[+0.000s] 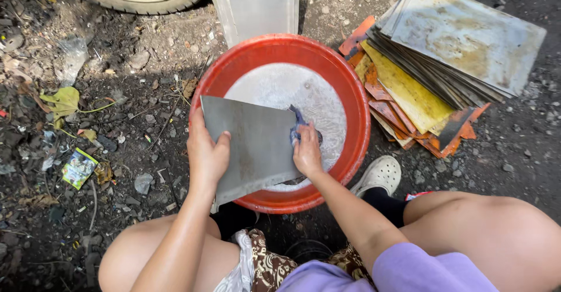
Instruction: The person sits on the ground and scrubs rectangular metal sheets with a blue cloth using soapy water from a red basin. They repeatedly dip the cloth, wipe both sides of each sheet, and place cleaned sheets into a stack beside the basin.
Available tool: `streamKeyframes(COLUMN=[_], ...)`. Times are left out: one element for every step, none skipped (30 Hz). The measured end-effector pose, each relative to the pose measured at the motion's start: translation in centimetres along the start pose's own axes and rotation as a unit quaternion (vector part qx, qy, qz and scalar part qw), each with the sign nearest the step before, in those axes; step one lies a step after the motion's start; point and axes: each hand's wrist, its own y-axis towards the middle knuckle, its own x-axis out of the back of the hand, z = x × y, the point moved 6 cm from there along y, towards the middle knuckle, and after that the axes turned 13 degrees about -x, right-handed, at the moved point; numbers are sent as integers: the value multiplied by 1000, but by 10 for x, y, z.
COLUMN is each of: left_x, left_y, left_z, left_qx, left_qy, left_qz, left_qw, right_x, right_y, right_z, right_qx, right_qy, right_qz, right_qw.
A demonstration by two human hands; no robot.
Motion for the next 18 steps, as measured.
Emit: streamKeyframes(left_x=[0, -3, -4, -7, -7, -7, -7, -8, -10, -12, -15, -19, -23, -28, -30, -32, -32, -31], left_y=[6, 8, 6, 3, 3, 3, 5, 4, 5, 6, 5, 4, 5, 4, 3, 1, 2, 3], left_z=[-4, 1, 7, 14, 15, 17, 19, 22, 24, 26, 29, 31, 32, 36, 40, 43, 44, 45], left_qx=[-32, 16, 67, 119, 100, 81, 61, 46, 31, 16, 10, 4, -3, 14, 33, 52, 52, 51], left_qy=[3, -13, -26, -39, -58, -76, -96, -120, -144, -168, -213, -257, -301, -314, -326, -337, -316, -295], left_qz=[-8, 3, 19, 34, 21, 8, -10, -24, -40, -56, -69, -83, -93, -86, -78, -69, -68, -67], left_qw=[999, 1000, 997, 992, 993, 994, 993, 991, 988, 984, 975, 963, 949, 945, 942, 937, 945, 952], right_x=[4, 8, 14, 21, 27, 32, 37, 41, 45, 47, 46, 46, 45, 39, 32, 31, 33, 29], right_y=[-9, -16, -27, -33, -37, -38, -31, -23, -14, -7, -10, -10, -12, -18, -27, -36, -41, -46], right_z=[0, 0, 1, 2, 4, 2, 4, 10, 13, 20, 29, 54, 81, 106, 128, 150, 164, 171], right_qx=[-2, -4, 4, 11, 17, -15, -41, -67, -142, -215, -291, -246, -200, -172, -146, -86, -25, -1], right_qy=[3, 5, -5, -15, -24, -8, 7, 22, 67, 111, 153, 254, 352, 400, 446, 425, 404, 392], right_qz=[7, 14, 13, 12, 11, 32, 52, 73, 81, 89, 101, 101, 97, 118, 138, 108, 79, 75], right_qw=[1000, 1000, 1000, 1000, 1000, 999, 998, 995, 984, 966, 939, 930, 909, 893, 872, 894, 911, 917])
